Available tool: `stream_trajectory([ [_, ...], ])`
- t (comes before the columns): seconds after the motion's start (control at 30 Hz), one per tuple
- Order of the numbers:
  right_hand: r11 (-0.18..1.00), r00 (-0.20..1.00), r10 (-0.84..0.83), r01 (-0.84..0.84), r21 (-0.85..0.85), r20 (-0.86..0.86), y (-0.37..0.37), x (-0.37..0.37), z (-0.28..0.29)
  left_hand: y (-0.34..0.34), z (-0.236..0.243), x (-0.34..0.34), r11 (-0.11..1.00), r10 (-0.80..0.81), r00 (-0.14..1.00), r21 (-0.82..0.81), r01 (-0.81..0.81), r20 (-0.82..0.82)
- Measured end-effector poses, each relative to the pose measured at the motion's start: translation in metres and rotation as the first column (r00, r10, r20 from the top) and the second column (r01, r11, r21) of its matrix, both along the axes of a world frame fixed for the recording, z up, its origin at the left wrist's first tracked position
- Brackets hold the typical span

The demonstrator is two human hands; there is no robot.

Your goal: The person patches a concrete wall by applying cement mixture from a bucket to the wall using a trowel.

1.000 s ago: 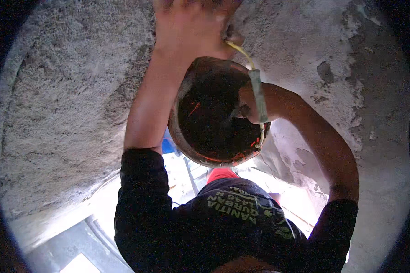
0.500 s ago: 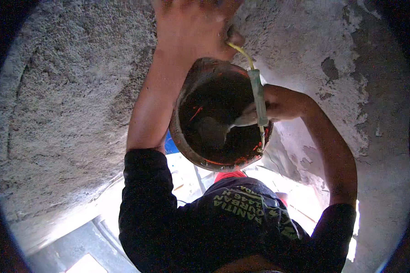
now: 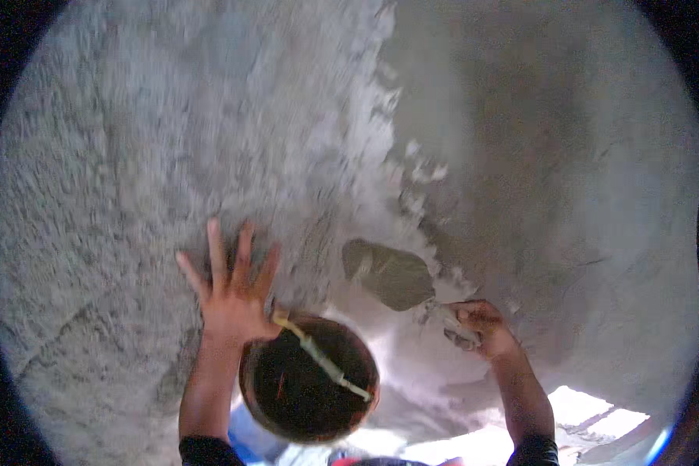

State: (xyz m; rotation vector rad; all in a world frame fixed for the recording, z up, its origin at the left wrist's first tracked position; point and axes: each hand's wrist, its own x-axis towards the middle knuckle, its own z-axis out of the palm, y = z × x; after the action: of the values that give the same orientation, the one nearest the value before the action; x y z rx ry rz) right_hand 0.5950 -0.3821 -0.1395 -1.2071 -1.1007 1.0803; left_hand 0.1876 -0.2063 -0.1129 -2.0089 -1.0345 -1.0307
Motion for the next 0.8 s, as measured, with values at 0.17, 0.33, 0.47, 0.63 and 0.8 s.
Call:
stream_trajectory([
  [0.17,0.879,0.992,0.086,-0.032,0.475,-0.092,-0.004,-0.08,0.147,-0.01,0.01,0.001,0.999,-0.015,1.0,-0.032,0.015,0.011],
  [0.33,0.518,0.556,-0.734,0.086,0.851,0.391,0.056,-0.118,0.299,-0.004,0.011,0.003,0.997,-0.071,0.997,-0.039,0.072,0.024],
  [0.47,0.041,-0.242,-0.969,-0.373,0.927,-0.055,0.121,-0.098,0.39,-0.003,0.014,0.007,0.998,-0.066,0.998,-0.005,0.066,0.011],
  [0.63,0.363,-0.608,-0.73,0.043,0.931,0.313,0.145,-0.141,0.427,-0.003,0.011,0.003,0.998,-0.059,0.998,-0.023,0.059,0.017],
  [0.8,0.421,-0.722,-0.649,-0.078,0.904,0.24,0.157,-0.143,0.433,-0.004,0.007,-0.001,0.999,-0.044,0.999,-0.014,0.044,0.02],
])
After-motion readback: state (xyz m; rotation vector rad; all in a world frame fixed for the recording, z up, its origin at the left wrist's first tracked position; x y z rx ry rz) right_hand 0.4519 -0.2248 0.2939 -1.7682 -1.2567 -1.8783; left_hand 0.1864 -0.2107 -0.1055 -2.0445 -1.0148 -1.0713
